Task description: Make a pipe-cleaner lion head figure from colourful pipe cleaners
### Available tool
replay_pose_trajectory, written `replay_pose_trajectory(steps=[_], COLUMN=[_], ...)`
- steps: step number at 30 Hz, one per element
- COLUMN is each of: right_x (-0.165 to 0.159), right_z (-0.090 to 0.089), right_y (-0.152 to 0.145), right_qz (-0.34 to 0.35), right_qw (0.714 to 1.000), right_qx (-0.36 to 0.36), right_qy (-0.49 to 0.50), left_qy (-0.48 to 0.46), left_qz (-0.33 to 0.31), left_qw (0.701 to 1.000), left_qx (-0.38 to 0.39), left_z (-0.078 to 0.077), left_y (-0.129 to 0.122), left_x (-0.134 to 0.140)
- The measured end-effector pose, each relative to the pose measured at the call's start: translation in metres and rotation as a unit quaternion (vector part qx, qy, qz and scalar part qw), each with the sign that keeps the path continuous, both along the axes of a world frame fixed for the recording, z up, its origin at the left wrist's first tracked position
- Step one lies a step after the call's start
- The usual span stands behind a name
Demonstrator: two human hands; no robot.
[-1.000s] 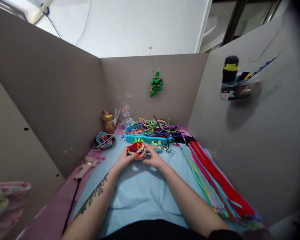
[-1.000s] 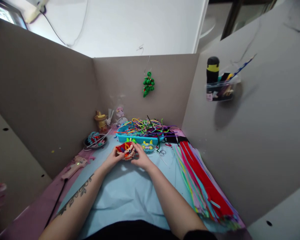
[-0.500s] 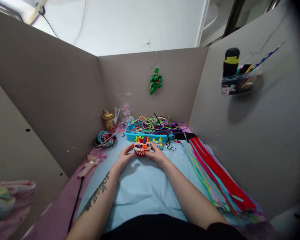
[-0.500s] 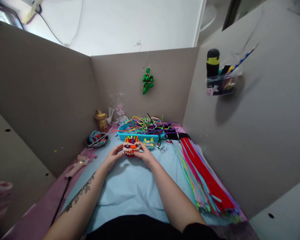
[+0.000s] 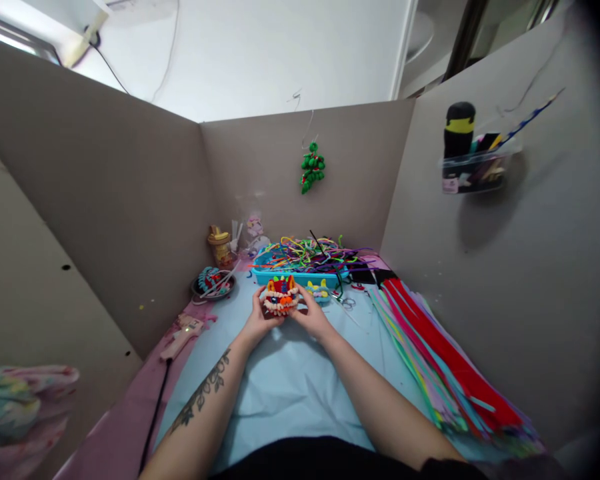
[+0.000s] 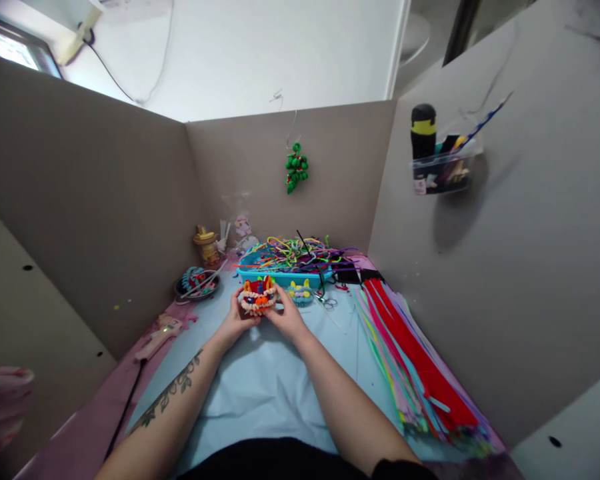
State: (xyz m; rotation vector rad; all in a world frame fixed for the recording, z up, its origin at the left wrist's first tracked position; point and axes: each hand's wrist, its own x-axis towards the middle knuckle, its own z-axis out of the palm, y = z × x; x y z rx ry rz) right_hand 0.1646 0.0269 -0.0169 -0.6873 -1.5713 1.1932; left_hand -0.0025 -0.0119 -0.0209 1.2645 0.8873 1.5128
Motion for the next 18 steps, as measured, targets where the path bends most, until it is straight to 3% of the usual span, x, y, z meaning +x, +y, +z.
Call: replay_pose_trajectory(steps=[2,5,9,11,14,18], right_x=[-0.001,-0.002,-0.005,-0.008,-0.010,-0.010], right_z=[-0.002,-0.001,0.003,0.005,0.007,0.010], right_y=[0.000,-0.004,-0.011,-0.013,-0.013,-0.011], right_qz=[-0.036,-0.010,0.005,-0.016,-0.033,-0.006], right_qw=[0.999,0.998,0.998,0.994,0.983,0.964], right_qx=[0.033,0.053,-0.024,-0.065,-0.102,-0.167], right_qy=[0.004,0.032,0.063,0.092,0.148,0.204], left_qy=[0.021,0.066,0.105,0.101,0.029,-0.098], left_qz=[0.022,0.065,0.152,0.154,0.117,0.098], left_qw=[1.000,0.996,0.982,0.982,0.992,0.989], left_qx=[-0.004,-0.001,0.036,0.044,0.026,-0.053], left_z=[0.000,-0.002,-0.007,-0.008,-0.007,0.001], left_y=[0.000,0.001,0.002,0.004,0.006,0.008], left_x=[0.000,0.002,0.004,0.004,0.000,-0.006])
